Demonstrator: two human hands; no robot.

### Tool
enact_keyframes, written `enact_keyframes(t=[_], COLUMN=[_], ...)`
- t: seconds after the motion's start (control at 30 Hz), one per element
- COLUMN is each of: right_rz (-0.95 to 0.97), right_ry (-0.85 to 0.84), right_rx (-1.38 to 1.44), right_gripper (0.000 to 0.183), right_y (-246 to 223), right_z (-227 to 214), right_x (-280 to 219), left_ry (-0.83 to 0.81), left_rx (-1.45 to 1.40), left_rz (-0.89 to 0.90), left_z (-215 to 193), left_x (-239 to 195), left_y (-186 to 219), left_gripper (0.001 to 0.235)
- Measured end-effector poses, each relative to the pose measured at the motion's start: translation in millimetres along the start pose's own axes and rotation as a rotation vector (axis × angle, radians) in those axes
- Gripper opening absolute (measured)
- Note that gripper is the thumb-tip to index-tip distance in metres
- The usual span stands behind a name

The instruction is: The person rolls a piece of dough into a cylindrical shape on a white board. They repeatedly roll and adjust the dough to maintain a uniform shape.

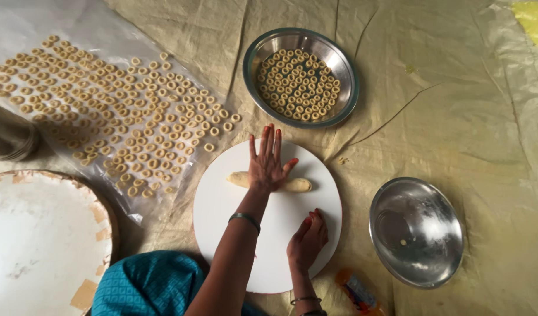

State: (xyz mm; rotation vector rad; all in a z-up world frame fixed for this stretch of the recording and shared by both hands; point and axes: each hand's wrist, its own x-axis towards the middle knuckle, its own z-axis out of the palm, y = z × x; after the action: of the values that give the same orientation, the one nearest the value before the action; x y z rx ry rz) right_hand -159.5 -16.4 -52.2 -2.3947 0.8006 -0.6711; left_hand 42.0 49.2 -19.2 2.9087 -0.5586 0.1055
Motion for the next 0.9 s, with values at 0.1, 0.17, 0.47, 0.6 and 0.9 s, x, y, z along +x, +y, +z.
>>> enact_keyframes(t=[0.1,0.17,0.47,0.6,0.9], right_rz=[-0.024,-0.033,-0.065,-0.033,-0.034], right_ry=[0.043,0.064,0.105,0.076,0.06], right_rx=[0.044,0.06,-0.01,0.016,-0.026], right_gripper=[0.032,0.033,0.036,0.034,0.038], right_y=[1.9,5.2,38.1,35.5,10.8], right_z=[3.0,6.3,28.0,27.3,11.3], right_x=[-1.3,-0.9,4.0,0.9,-0.4], left_ry=[0.002,-0.042,0.035,-0.172,-0.247], left_rx=[-0.038,-0.035,-0.154,-0.298,-0.1], left_rz=[0.027,0.033,0.128,0.155,-0.036], left_z=[0.6,-0.4,-7.4,-15.5,-8.8], left_x=[-25.5,-54.2,-192.7,-217.8,-94.1], left_y=[1.2,3.5,21.3,1.8,-21.5], left_gripper=[0.099,0.1,0.091,0.085,0.088])
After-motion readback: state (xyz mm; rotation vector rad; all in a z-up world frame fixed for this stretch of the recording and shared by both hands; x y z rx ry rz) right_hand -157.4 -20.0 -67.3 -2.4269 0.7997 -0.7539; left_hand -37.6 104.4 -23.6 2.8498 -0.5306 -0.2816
